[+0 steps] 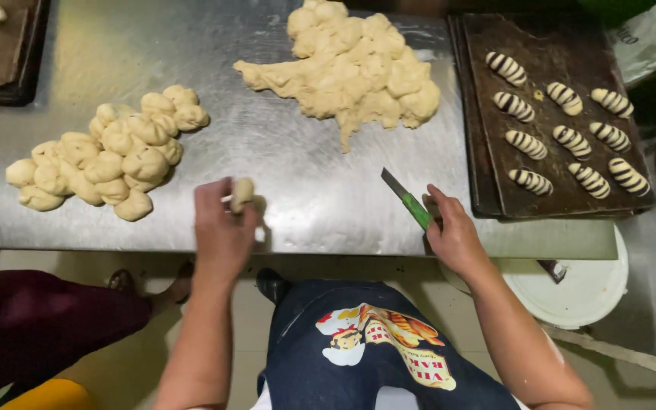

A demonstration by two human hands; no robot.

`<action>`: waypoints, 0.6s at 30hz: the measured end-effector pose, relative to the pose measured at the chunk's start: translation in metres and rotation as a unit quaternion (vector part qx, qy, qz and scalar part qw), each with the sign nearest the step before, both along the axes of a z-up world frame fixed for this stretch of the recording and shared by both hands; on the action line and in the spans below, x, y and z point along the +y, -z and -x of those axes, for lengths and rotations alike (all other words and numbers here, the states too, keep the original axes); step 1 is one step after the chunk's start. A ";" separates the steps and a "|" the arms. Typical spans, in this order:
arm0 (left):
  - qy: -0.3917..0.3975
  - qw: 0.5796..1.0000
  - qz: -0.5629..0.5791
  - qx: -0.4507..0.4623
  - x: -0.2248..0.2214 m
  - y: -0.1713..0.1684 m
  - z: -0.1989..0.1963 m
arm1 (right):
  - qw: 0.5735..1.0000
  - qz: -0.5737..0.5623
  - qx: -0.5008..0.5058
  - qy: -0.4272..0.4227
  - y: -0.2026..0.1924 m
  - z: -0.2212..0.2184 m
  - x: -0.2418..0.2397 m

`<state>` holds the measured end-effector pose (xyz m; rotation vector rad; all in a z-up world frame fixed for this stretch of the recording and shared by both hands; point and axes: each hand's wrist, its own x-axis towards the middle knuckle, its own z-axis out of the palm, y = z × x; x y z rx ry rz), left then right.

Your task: Shaping and scoring dough to make rolls on a bakery production table

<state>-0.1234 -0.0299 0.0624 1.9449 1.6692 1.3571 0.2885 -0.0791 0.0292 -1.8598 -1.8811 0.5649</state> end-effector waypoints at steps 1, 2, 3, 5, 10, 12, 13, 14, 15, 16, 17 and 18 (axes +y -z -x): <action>0.001 1.000 -0.004 0.008 0.000 0.000 -0.028 | 1.000 -0.004 0.008 0.001 0.025 -0.013 0.002; 0.017 0.999 -0.032 0.027 0.001 0.002 -0.057 | 0.984 -0.002 0.176 0.028 0.051 -0.027 0.006; 0.031 0.997 -0.056 0.045 -0.002 0.005 -0.087 | 0.939 0.004 0.339 0.053 0.078 -0.040 0.007; 0.049 0.990 0.027 0.130 -0.001 0.043 -0.130 | 0.915 -0.004 0.399 0.057 0.099 -0.046 0.013; 0.098 0.953 0.068 0.280 -0.058 0.051 -0.204 | 0.869 -0.012 0.492 0.044 0.104 -0.052 0.002; 0.100 0.943 0.057 0.312 -0.085 0.043 -0.213 | 0.862 -0.011 0.504 0.040 0.094 -0.052 -0.004; 0.098 0.942 0.056 0.315 -0.075 0.044 -0.217 | 0.861 -0.011 0.508 0.037 0.083 -0.053 -0.004; 0.091 0.942 0.064 0.317 -0.066 0.044 -0.219 | 0.872 -0.024 0.488 0.020 0.074 -0.052 -0.004; 0.081 0.942 0.075 0.318 -0.060 0.046 -0.219 | 0.883 -0.035 0.469 0.000 0.064 -0.050 -0.007; 0.077 0.941 0.076 0.321 -0.051 0.049 -0.223 | 0.881 -0.033 0.472 -0.004 0.057 -0.049 -0.004; 0.070 0.936 0.082 0.334 -0.046 0.053 -0.227 | 0.907 -0.040 0.418 -0.004 0.049 -0.048 -0.006; 0.064 0.932 0.088 0.346 -0.042 0.057 -0.231 | 0.931 -0.047 0.363 -0.005 0.042 -0.047 -0.009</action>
